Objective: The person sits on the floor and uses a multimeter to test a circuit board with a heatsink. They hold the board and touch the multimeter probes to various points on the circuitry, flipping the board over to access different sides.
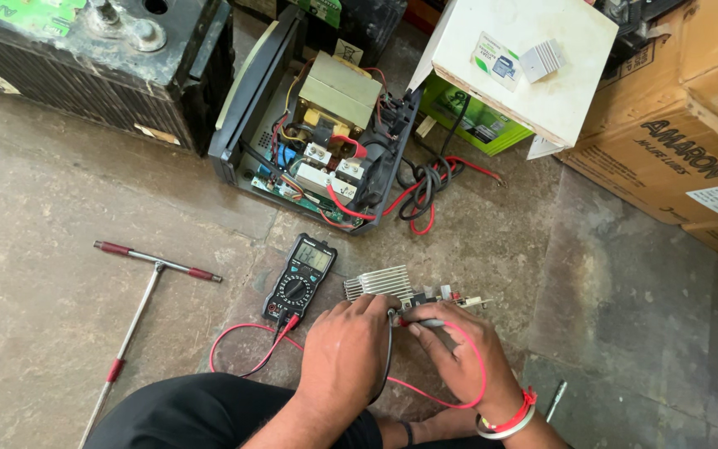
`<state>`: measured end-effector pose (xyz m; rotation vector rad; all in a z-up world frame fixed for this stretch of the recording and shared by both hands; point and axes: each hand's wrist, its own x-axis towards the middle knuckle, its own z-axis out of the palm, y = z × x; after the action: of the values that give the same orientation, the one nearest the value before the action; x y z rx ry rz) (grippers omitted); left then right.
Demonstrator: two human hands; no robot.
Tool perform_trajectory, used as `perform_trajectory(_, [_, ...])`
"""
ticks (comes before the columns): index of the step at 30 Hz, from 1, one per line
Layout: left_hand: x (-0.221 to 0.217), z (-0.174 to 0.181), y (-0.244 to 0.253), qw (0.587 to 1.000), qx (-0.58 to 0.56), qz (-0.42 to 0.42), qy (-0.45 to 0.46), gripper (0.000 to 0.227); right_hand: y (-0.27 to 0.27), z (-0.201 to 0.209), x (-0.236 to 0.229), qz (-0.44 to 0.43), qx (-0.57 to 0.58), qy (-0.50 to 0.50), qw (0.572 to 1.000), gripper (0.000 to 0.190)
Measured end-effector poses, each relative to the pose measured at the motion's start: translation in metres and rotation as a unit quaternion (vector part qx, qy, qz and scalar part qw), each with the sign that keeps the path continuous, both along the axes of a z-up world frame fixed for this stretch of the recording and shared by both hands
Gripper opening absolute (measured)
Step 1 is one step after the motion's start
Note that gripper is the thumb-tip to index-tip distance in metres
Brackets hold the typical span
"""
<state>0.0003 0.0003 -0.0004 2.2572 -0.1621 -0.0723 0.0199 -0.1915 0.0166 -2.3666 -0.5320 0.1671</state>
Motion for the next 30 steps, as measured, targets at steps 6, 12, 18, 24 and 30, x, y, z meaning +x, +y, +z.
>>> perform_trajectory(6, [0.0, 0.001, 0.0, 1.0, -0.003, 0.003, 0.001, 0.018, -0.002, 0.001, 0.001, -0.012, 0.004, 0.032, 0.999, 0.014])
perform_trajectory(12, [-0.001, -0.002, -0.001, 1.0, -0.003, -0.001, -0.014, 0.019, -0.015, -0.008, 0.007, -0.107, 0.087, 0.126, 0.982, 0.016])
perform_trajectory(18, [-0.002, -0.008, -0.004, 0.997, -0.021, -0.008, -0.073, 0.018, -0.015, -0.01, 0.007, -0.106, 0.089, 0.114, 0.984, 0.017])
perform_trajectory(24, [0.001, -0.012, -0.006, 0.997, -0.052, -0.027, -0.052, 0.021, -0.014, -0.005, 0.007, -0.127, 0.051, 0.114, 0.984, 0.017])
perform_trajectory(30, [0.002, -0.012, -0.006, 0.997, -0.044, -0.027, -0.05, 0.026, -0.015, -0.003, 0.007, -0.125, 0.053, 0.089, 0.987, 0.017])
